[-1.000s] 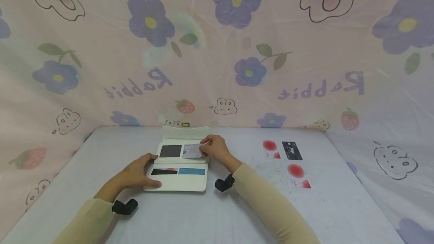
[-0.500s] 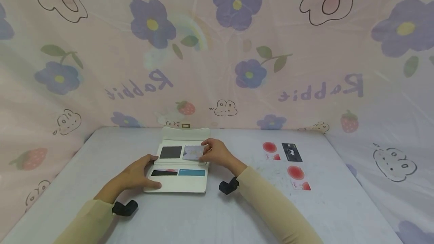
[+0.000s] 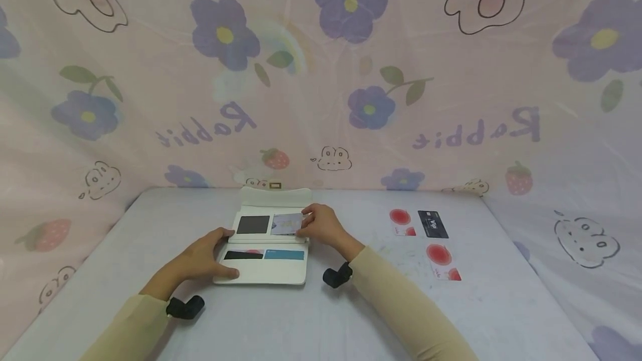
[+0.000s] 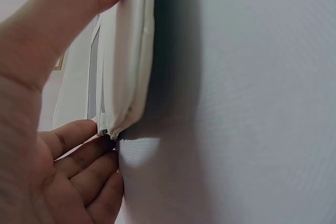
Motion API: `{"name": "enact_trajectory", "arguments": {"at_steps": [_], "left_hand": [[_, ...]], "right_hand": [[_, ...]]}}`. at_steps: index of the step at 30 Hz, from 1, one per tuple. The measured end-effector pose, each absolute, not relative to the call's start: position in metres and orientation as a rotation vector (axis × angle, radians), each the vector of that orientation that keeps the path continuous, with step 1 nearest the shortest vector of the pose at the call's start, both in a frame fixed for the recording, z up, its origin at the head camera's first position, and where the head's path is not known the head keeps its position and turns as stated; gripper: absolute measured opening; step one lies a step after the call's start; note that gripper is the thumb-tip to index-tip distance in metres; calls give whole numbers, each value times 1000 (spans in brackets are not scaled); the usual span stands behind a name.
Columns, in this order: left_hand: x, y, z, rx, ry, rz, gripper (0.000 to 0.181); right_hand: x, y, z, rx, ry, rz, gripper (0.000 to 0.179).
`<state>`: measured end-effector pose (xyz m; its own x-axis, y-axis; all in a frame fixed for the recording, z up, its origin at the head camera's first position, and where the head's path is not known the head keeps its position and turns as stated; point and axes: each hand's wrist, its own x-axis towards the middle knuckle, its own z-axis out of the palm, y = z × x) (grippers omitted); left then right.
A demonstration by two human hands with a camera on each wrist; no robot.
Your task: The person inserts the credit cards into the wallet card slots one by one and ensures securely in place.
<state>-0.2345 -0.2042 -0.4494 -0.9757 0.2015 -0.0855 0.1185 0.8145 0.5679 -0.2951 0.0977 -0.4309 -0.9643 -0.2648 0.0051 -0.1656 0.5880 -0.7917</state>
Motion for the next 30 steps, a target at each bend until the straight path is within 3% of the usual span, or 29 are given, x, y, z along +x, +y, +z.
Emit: {"name": "enact_trajectory", "arguments": {"at_steps": [30], "left_hand": [[-234, -204, -449, 255, 2846, 897, 107]], "right_hand": [[-296, 83, -424, -576, 2721, -1206, 49]]}}
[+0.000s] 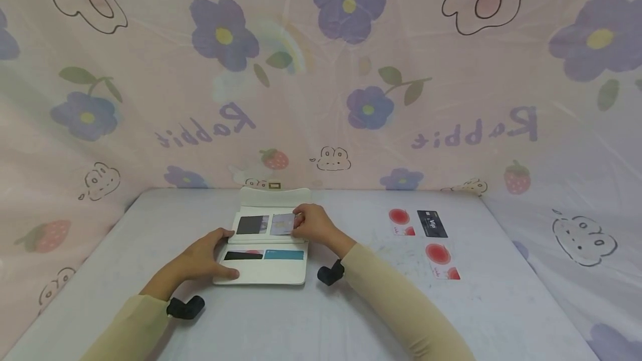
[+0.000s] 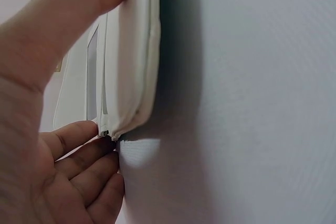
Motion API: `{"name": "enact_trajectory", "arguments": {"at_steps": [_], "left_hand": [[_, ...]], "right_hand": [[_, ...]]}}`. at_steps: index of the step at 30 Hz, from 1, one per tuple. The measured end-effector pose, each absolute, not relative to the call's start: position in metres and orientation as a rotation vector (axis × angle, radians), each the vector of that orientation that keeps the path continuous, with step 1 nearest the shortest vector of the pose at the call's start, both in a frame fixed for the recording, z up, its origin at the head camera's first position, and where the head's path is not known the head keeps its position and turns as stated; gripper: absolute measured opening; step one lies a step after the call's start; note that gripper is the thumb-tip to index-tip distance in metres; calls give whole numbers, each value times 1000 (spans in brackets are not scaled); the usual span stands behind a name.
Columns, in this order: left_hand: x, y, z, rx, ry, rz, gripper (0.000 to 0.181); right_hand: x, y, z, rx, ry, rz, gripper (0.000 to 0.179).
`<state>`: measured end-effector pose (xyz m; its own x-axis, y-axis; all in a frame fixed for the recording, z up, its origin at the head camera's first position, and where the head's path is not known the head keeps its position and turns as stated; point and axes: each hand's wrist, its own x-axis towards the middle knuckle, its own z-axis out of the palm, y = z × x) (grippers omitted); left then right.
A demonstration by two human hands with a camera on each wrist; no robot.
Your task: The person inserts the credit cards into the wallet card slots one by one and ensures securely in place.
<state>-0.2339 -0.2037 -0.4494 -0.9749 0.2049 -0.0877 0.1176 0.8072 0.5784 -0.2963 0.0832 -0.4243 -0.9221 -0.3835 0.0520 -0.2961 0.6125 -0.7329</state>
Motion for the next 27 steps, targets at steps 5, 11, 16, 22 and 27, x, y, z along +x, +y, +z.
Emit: {"name": "enact_trajectory", "arguments": {"at_steps": [5, 11, 16, 22, 27], "left_hand": [[-234, -203, -449, 240, 2853, 883, 109], [-233, -203, -447, 232, 2856, 869, 109], [-234, -203, -447, 241, 2854, 864, 109], [-234, -203, -448, 244, 2854, 871, 109], [-235, -202, -448, 238, 2856, 876, 109]], "right_hand": [[-298, 79, -424, -588, 2724, -1184, 50], [-302, 76, -427, -618, 2737, -1145, 50], [-304, 73, -429, -666, 2753, -1112, 47], [-304, 67, -428, -689, 2769, -1075, 46], [-305, 64, -429, -719, 2799, -991, 45]]}}
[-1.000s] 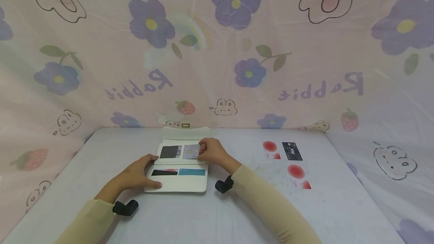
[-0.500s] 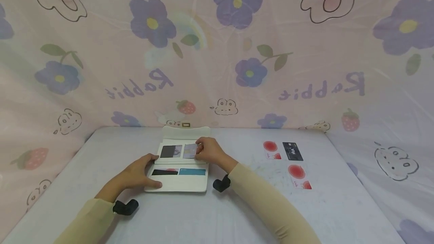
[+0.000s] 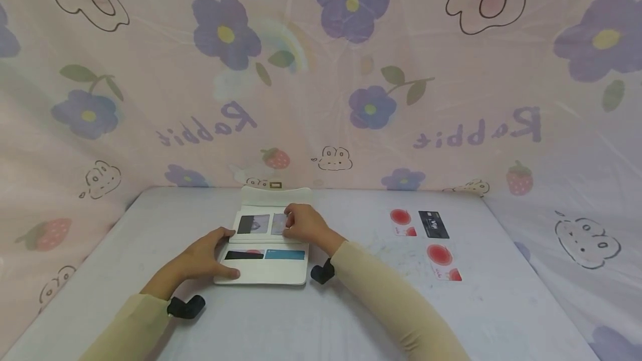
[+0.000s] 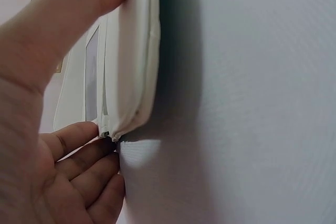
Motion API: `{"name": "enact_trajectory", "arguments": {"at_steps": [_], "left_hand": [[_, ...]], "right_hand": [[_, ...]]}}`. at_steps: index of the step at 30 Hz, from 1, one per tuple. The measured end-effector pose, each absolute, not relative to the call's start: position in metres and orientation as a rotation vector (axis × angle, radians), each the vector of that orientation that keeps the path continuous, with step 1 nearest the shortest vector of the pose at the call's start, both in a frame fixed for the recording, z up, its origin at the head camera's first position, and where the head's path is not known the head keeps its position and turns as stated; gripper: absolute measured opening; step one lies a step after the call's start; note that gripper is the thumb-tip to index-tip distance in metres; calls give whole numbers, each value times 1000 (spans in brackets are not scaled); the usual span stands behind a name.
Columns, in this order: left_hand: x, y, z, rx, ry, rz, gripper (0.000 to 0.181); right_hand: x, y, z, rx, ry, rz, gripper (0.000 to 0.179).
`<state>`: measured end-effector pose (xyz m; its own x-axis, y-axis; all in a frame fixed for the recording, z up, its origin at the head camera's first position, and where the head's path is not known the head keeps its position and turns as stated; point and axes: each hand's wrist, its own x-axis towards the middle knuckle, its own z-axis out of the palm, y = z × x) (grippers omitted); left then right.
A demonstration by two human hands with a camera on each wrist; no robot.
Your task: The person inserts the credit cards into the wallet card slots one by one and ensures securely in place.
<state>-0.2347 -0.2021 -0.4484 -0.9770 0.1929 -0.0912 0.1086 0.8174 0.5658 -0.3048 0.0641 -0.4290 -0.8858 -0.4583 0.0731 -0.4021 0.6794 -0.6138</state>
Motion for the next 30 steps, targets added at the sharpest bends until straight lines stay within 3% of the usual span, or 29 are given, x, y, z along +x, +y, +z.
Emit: {"name": "enact_trajectory", "arguments": {"at_steps": [30], "left_hand": [[-234, -202, -445, 241, 2844, 873, 106]], "right_hand": [[-305, 47, -431, -762, 2872, -783, 44]]}}
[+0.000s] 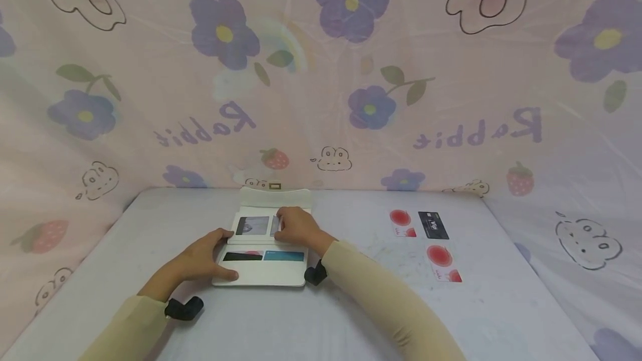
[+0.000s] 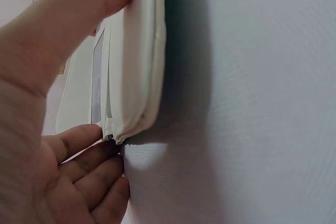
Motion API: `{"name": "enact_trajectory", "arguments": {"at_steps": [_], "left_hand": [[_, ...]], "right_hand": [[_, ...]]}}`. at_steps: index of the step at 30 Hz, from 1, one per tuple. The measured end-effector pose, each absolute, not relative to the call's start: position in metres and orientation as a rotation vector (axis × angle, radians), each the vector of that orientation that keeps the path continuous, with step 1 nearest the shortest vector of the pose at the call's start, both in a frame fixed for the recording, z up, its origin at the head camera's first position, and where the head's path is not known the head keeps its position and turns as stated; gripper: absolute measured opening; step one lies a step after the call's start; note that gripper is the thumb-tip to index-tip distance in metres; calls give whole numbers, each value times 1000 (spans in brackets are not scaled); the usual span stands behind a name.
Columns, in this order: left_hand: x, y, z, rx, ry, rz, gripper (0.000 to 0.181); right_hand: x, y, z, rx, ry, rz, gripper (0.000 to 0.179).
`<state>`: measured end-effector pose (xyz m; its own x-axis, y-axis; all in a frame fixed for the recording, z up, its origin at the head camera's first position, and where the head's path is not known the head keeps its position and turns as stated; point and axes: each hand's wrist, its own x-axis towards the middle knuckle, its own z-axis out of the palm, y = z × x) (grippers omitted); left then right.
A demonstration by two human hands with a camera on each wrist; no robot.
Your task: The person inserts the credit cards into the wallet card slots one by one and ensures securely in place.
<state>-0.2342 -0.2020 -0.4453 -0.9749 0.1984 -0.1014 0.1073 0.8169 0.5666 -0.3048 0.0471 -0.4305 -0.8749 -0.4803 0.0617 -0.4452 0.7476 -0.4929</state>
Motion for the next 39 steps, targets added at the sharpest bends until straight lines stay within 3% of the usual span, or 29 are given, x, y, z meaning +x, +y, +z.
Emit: {"name": "enact_trajectory", "arguments": {"at_steps": [39], "left_hand": [[-234, -202, -445, 264, 2845, 860, 107]], "right_hand": [[-307, 46, -434, -680, 2885, -826, 38]]}}
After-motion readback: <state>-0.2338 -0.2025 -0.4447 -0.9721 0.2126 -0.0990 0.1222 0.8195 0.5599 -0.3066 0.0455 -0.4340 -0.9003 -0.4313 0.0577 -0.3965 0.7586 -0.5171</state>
